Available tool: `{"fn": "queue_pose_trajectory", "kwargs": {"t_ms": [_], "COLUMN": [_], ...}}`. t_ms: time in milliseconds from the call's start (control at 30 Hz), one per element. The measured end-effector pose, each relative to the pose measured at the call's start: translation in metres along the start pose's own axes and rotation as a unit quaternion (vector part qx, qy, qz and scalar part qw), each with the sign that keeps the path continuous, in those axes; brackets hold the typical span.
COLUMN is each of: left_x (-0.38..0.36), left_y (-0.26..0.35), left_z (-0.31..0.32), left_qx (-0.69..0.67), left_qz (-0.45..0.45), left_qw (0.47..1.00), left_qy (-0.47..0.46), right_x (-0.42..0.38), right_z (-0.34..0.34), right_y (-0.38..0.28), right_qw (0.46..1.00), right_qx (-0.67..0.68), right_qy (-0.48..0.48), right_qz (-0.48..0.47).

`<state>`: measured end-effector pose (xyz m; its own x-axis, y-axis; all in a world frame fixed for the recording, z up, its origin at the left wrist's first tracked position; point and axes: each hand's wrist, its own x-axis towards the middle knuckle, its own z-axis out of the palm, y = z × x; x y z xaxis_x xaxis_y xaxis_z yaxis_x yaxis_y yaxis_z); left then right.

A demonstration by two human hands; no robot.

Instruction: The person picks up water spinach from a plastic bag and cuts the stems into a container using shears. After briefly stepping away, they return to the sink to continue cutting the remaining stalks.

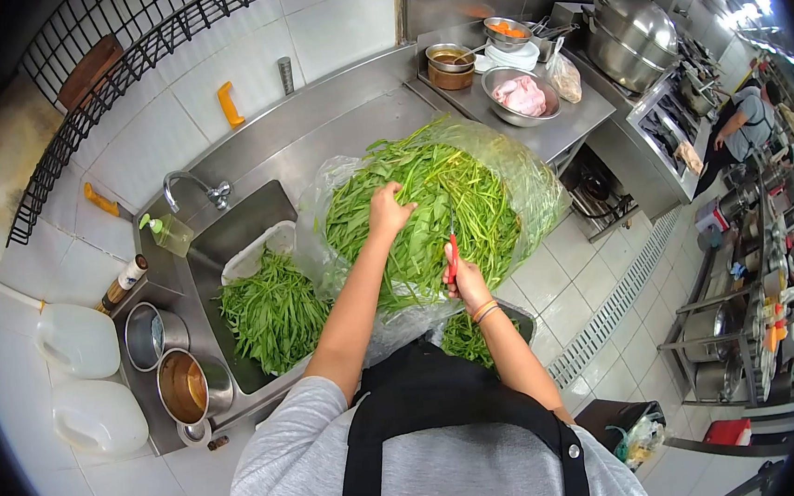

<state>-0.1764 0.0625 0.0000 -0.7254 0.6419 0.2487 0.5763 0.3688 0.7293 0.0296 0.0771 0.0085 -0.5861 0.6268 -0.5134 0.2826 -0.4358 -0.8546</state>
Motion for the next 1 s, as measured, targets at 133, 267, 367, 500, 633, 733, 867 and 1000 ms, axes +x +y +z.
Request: {"fn": "queue_pose_trajectory", "kwargs": {"t_ms": [133,267,367,500,633,733,867,1000], "left_x": [0.002,-0.024,-0.042,-0.057,-0.062,-0.067,-0.069,-0.068], "left_y": [0.005,0.014,0.019,-0.001,-0.015,-0.008,-0.007,-0.011], "left_z": [-0.014,-0.049,-0.069,-0.070,-0.068,-0.069,-0.065,-0.053], "left_qx": [-0.013,-0.081,-0.078,-0.111,-0.116,-0.089,-0.080,-0.075], "left_qz": [0.004,0.007,-0.082,-0.092,-0.101,-0.099,-0.097,-0.079], "left_qw": [1.000,0.997,0.991,0.987,0.986,0.989,0.989,0.994], "left_qy": [0.013,0.002,-0.070,-0.072,-0.064,-0.057,-0.082,-0.020], "right_x": [-0.009,-0.018,-0.021,-0.013,-0.011,-0.009,0.007,0.017], "right_z": [-0.011,-0.016,-0.005,-0.002,-0.003,0.001,0.006,0.000], "right_y": [-0.004,-0.002,-0.005,-0.009,-0.003,-0.005,-0.012,-0.006], "right_qw": [1.000,0.997,0.988,0.993,0.994,0.989,0.988,0.990], "right_qx": [-0.009,-0.034,-0.041,-0.059,-0.048,-0.061,-0.079,-0.063], "right_qy": [-0.010,-0.065,-0.109,-0.097,-0.099,-0.132,-0.131,-0.124], "right_qz": [-0.006,-0.035,-0.101,0.013,0.016,0.033,0.023,0.004]}}
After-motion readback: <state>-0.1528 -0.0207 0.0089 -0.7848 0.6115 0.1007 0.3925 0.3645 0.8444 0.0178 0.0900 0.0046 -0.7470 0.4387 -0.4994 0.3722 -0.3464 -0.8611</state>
